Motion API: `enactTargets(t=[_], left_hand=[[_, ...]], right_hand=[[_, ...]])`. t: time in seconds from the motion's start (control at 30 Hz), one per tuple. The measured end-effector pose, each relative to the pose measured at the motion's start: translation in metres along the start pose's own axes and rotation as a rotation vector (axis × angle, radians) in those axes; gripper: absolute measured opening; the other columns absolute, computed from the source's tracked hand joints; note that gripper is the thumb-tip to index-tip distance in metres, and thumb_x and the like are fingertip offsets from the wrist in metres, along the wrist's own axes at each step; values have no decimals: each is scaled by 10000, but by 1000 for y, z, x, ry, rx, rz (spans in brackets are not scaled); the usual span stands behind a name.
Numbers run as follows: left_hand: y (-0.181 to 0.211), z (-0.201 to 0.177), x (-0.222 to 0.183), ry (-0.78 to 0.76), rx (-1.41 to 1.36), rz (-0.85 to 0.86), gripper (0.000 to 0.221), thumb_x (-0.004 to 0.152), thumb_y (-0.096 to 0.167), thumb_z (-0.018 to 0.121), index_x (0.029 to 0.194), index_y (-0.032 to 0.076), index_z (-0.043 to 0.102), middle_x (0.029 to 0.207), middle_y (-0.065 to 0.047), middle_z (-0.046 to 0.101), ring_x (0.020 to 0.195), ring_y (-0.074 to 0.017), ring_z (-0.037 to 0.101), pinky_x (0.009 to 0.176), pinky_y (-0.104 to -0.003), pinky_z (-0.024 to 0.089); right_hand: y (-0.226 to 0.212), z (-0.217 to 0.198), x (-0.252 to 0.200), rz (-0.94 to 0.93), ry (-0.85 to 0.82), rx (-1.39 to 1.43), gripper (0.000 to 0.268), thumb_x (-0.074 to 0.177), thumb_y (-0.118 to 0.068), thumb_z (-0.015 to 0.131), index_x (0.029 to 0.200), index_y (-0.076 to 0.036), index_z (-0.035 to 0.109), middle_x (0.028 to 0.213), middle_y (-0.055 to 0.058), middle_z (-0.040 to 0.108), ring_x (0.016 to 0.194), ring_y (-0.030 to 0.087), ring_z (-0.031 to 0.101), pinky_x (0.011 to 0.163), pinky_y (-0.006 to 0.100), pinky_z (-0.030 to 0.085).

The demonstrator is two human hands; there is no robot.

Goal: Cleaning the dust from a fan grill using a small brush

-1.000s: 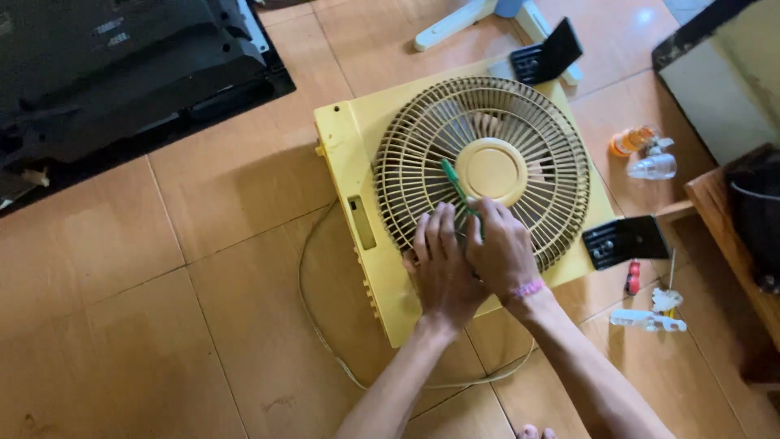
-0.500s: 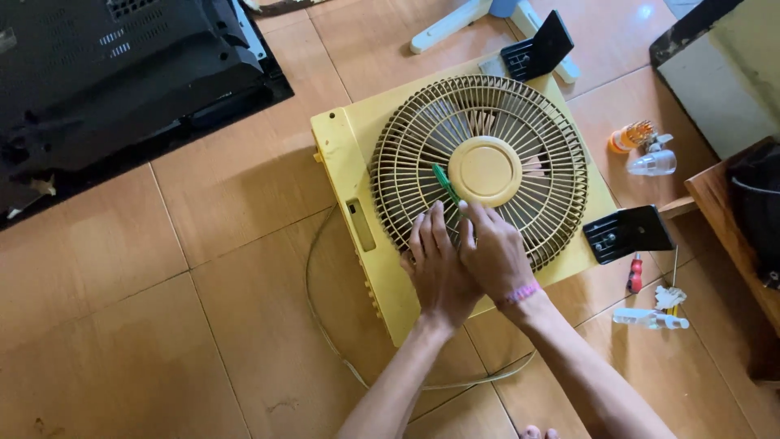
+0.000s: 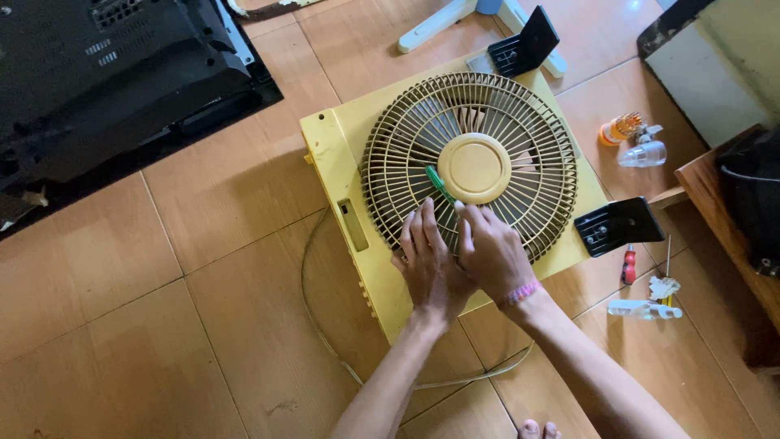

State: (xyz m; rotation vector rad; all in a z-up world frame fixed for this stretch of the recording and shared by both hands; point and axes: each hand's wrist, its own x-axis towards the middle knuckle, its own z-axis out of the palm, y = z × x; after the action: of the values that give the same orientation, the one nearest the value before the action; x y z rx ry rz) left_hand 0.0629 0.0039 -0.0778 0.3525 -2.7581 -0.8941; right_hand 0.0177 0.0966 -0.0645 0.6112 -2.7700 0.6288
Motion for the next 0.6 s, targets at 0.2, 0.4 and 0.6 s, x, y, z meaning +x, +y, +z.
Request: enactTargets(t=[0.2,0.4,0.6], left_hand=[[3,-6,-4,-25,-52,48,1285,512,531,898,1533,53,279,1450,-180,442,1362,-391,382,840,-635,465],[-1,1,-2,-38,-2,18,1217,556,540,810,1531,68,256,1446,-136,409,1365,-336,369,860,-570,443],[-7,5,-2,-44,-36,28,1192,619,570,782,1547,56,238,1445,-165,423,1375,-370,362,845,-595,431]], right_hand=[[11,-26,-51,49,-22,22,91,970,-124,625,1004,-179,688,814,84,693,734,315,729,630,403,607],[12,13,6,-27,7,-48,149,965,-134,599,1099,-185,642,887,122,671,728,381,722,638,488,602],[-5,-33,-27,30,-33,-17,80,983,-133,608,1015,-194,648,819,97,647,760,344,724,642,436,600]])
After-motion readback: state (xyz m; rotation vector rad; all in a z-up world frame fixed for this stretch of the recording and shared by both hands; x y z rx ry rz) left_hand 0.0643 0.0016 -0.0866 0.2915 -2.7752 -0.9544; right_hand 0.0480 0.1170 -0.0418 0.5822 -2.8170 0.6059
